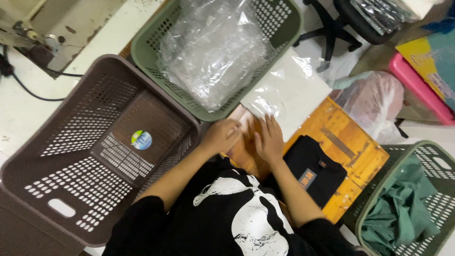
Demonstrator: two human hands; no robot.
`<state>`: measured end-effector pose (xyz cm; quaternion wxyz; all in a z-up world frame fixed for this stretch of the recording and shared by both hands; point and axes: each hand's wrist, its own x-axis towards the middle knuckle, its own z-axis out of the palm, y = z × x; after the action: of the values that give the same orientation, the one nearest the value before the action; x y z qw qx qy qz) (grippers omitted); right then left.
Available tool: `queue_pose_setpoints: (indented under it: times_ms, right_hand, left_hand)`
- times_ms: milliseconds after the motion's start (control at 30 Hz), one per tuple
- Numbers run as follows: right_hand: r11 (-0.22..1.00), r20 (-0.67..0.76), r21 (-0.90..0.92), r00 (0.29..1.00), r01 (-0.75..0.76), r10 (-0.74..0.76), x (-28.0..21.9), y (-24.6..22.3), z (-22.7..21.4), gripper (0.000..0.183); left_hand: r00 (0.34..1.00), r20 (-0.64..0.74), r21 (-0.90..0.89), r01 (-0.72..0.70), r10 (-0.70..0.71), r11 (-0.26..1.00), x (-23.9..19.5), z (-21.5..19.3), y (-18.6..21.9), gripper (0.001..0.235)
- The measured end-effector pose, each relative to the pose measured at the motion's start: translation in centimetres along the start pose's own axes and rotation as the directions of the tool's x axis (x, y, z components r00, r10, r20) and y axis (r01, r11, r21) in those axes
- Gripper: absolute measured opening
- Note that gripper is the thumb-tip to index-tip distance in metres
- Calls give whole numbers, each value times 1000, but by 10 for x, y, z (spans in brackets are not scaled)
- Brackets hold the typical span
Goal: The person is bagging folded t-shirts into plastic sleeves and placing them into a basket before starting to fold a new garment.
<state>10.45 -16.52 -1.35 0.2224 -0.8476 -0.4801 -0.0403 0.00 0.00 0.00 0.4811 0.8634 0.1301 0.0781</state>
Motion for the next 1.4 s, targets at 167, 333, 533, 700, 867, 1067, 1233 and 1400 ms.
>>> queue_pose_setpoints:
  times_ms: [167,333,533,700,867,1067,1233,1400]
  right_hand:
    - [997,233,71,972,11,-27,103,-26,47,49]
    - [995,634,-95,768,-40,91,170,-10,120,61]
    - [951,733,-69,631,-302,254,194,-2,153,63]
    - [895,856,-427,262,-128,446,208,-14,158,70]
    - [855,762,-454,388,-252,519,206,-2,170,67]
    - [679,536,8,576,-734,617,200,0,159,60]
    - [344,507,453,555,-823,660,210,-21,116,79]
    - [-127,658,703,572,-700,490,185,-15,99,36]
  left_hand:
    - [988,-150,178,72,-46,981,62,-55,-80,21]
    - [955,-126,441,295,-267,847,121,-79,-177,33]
    - [891,-59,445,427,-450,787,145,-106,-202,42]
    - [756,146,457,521,-639,721,150,-109,-216,61]
    - [812,8,281,559,-584,780,149,-106,-212,20]
    - [930,-53,-306,331,-363,893,145,-139,-143,12]
    - [944,-81,-642,196,-320,741,132,-171,-83,19]
    - [921,-130,-808,116,-368,578,100,-183,-61,21]
